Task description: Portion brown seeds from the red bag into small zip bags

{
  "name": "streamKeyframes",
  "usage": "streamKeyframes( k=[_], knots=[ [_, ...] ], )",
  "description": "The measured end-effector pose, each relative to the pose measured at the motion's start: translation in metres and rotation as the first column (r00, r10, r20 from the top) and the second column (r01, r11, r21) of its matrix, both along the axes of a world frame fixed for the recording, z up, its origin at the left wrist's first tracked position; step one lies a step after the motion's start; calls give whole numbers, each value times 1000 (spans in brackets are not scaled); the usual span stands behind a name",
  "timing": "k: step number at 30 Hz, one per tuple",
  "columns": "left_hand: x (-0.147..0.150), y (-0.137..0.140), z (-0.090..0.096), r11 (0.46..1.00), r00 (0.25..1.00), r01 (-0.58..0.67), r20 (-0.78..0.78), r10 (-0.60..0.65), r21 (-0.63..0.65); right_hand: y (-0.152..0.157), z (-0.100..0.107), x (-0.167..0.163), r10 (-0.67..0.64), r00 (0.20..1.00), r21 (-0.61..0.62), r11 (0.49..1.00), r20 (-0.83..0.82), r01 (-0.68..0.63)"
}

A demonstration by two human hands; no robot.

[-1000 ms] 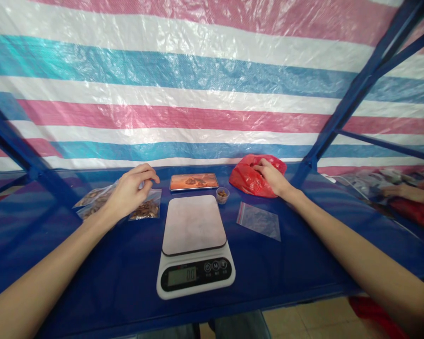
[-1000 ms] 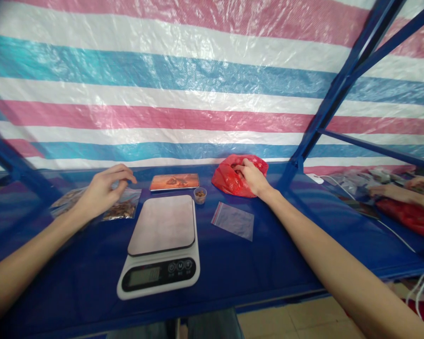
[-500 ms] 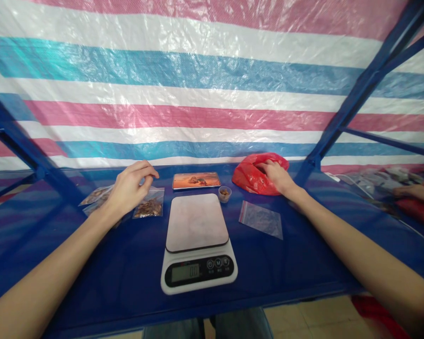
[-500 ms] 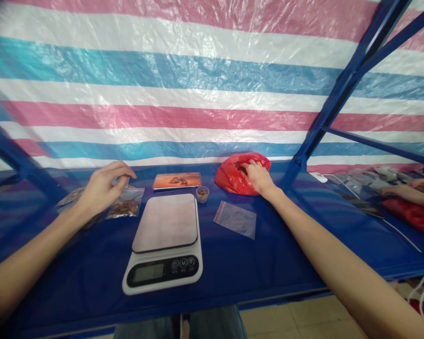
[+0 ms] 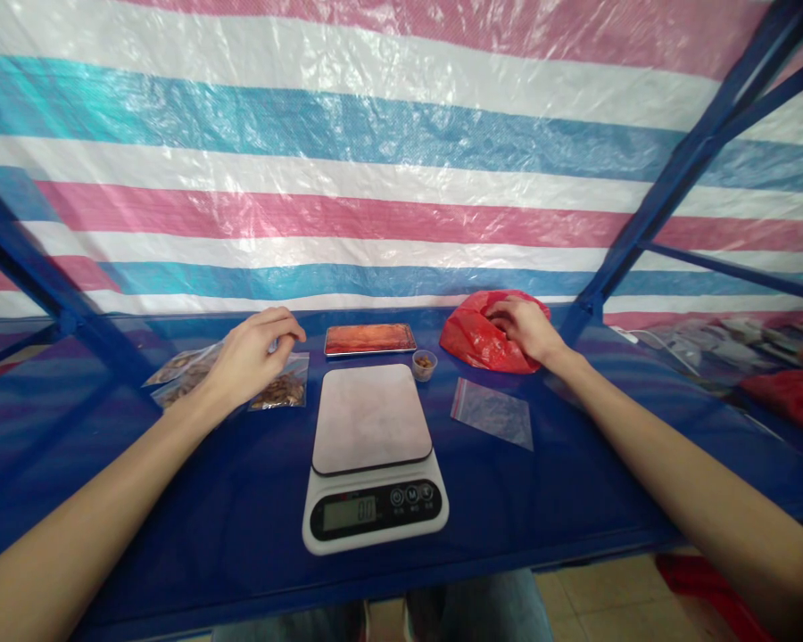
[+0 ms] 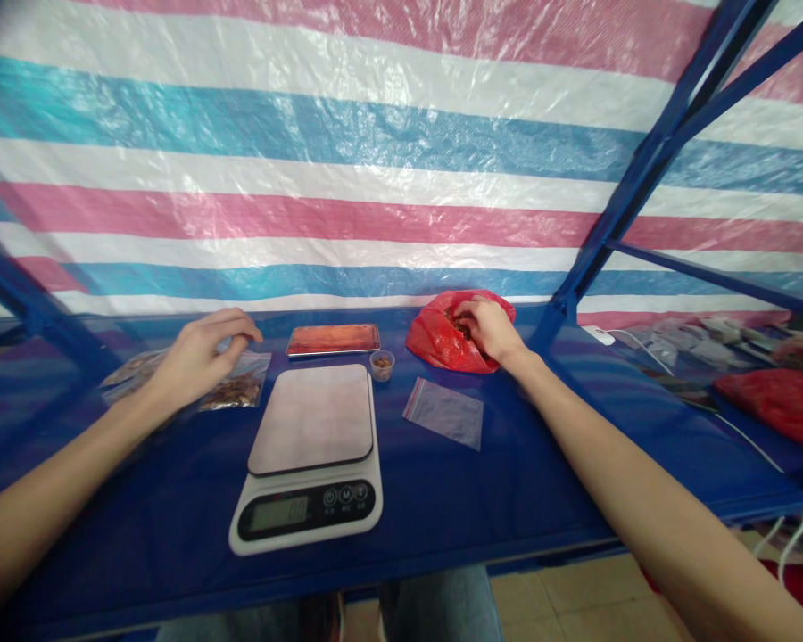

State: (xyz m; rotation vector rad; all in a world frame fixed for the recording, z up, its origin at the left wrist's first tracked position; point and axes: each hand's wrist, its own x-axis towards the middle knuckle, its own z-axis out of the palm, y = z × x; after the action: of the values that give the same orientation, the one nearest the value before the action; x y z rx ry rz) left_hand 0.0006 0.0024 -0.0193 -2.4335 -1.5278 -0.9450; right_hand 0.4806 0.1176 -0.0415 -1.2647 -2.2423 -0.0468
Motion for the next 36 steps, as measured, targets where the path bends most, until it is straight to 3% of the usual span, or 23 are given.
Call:
streamKeyframes(
  k=[7, 11, 15, 19, 27, 36],
  knots=[
    [0, 1, -1, 999, 1000, 23, 0, -23, -23, -19, 21, -11, -53, 979, 181, 979, -199, 90],
    [0, 2, -2, 999, 999, 32, 0, -32, -41, -45, 39, -38, 50, 940, 244, 969, -338, 36],
    [1, 1, -1, 999, 1000, 22, -16, -23, -48, -79, 43, -81, 213, 892, 146, 975, -398, -167],
    [4, -1, 1, 998, 999, 23, -28, -24, -56, -99, 30, -110, 349, 879, 46, 934, -324, -354],
    [7, -3, 2, 997, 999, 36, -29, -38, -72, -94, 11, -117, 358, 860, -60, 912, -363, -405],
    [8, -1, 1, 994, 998, 46, -35, -50, -101, -95, 12, -123, 339, 840, -15, 924, -424, -381]
  ],
)
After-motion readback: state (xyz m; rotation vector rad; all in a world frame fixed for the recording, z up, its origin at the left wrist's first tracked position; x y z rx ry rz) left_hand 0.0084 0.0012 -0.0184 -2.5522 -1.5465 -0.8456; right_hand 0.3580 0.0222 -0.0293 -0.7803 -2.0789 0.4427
